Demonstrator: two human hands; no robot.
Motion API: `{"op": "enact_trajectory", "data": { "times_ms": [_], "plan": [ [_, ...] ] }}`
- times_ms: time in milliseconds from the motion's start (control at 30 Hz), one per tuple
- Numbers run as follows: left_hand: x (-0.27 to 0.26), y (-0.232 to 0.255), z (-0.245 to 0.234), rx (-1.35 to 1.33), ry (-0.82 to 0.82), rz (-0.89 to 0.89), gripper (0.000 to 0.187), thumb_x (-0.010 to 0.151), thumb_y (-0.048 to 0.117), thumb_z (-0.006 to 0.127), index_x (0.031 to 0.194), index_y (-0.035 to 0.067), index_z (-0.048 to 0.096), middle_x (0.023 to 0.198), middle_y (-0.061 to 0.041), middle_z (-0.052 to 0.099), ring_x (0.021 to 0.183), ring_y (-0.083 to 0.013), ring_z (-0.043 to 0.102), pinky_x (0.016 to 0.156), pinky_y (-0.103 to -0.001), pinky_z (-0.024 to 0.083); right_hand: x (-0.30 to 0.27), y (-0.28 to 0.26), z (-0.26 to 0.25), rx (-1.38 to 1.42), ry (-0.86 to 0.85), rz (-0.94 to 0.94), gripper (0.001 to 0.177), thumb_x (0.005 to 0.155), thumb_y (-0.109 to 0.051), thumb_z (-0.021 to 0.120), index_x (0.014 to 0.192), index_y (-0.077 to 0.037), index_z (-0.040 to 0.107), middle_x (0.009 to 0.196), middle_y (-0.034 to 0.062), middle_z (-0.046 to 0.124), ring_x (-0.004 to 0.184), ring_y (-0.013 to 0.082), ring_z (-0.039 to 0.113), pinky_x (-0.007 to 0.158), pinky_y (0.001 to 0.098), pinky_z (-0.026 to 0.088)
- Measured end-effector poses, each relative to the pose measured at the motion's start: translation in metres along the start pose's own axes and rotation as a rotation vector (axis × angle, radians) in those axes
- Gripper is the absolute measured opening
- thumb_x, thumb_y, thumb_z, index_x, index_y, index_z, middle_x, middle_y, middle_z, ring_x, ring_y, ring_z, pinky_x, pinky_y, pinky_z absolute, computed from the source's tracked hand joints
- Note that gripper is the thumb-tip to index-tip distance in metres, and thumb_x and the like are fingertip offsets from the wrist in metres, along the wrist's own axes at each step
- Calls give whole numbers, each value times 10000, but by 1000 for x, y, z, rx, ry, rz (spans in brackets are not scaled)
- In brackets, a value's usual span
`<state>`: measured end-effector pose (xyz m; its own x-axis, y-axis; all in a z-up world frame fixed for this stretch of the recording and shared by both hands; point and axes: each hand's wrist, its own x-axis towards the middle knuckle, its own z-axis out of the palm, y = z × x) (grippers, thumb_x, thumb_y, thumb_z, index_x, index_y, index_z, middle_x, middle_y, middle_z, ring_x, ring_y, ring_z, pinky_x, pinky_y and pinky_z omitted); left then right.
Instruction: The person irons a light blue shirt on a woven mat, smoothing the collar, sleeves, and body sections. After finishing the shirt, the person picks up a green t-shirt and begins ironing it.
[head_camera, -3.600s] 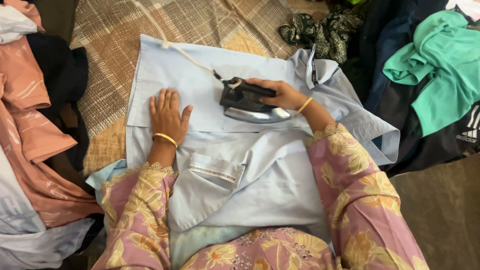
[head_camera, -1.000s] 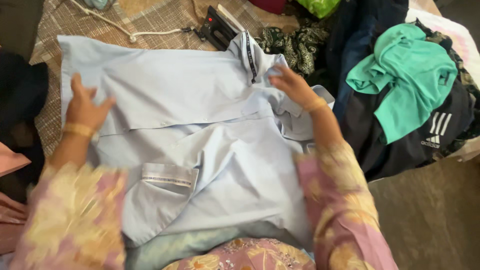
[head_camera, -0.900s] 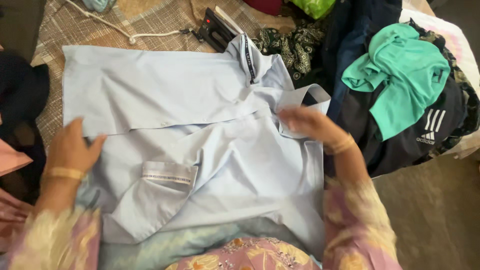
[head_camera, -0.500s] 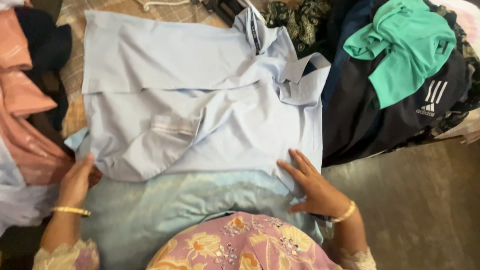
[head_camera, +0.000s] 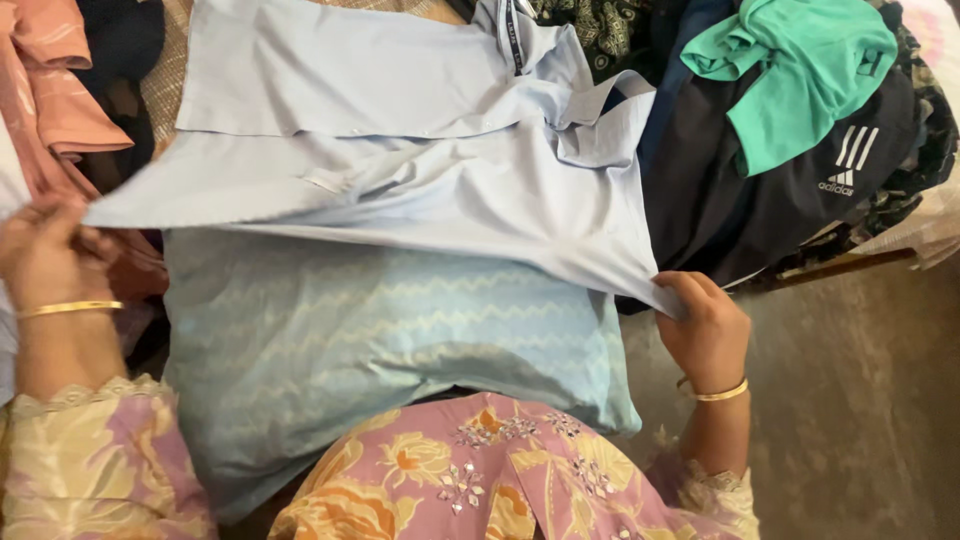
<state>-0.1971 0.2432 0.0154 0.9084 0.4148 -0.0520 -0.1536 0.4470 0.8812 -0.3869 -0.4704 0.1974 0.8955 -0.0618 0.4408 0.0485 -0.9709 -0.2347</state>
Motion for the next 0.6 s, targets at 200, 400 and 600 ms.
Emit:
{"op": "enact_trajectory", "data": {
  "times_ms": [200,400,600],
  "plan": [
    [35,9,-11,234,-87,84,297,1083,15,628,1342,118,525,917,-62,667,714,-157,641,658,-325,536,26,-13,-5,5,-413,-158,270,696,-87,742,958,-153,751,965,36,748,872,313,704,682,415,545],
    [-15,14,45,1784,-49,609,152,968,191,763,1046,69,718,1019,-183,704,947,-398,658,798,-518,527,62,-19,6,20,-1033,-154,459,690,-325,909,1094,-147,783,914,81,766,858,287,735,759,382,569],
    [-58,-16,158,1188,-771,171,607,845,505,746,1238,54,643,1213,-176,664,1133,-372,618,911,-458,490,160,-13,61,283,-524,-417,290,902,-205,729,1159,-71,739,977,144,750,881,334,712,792,405,554]
  ]
}}
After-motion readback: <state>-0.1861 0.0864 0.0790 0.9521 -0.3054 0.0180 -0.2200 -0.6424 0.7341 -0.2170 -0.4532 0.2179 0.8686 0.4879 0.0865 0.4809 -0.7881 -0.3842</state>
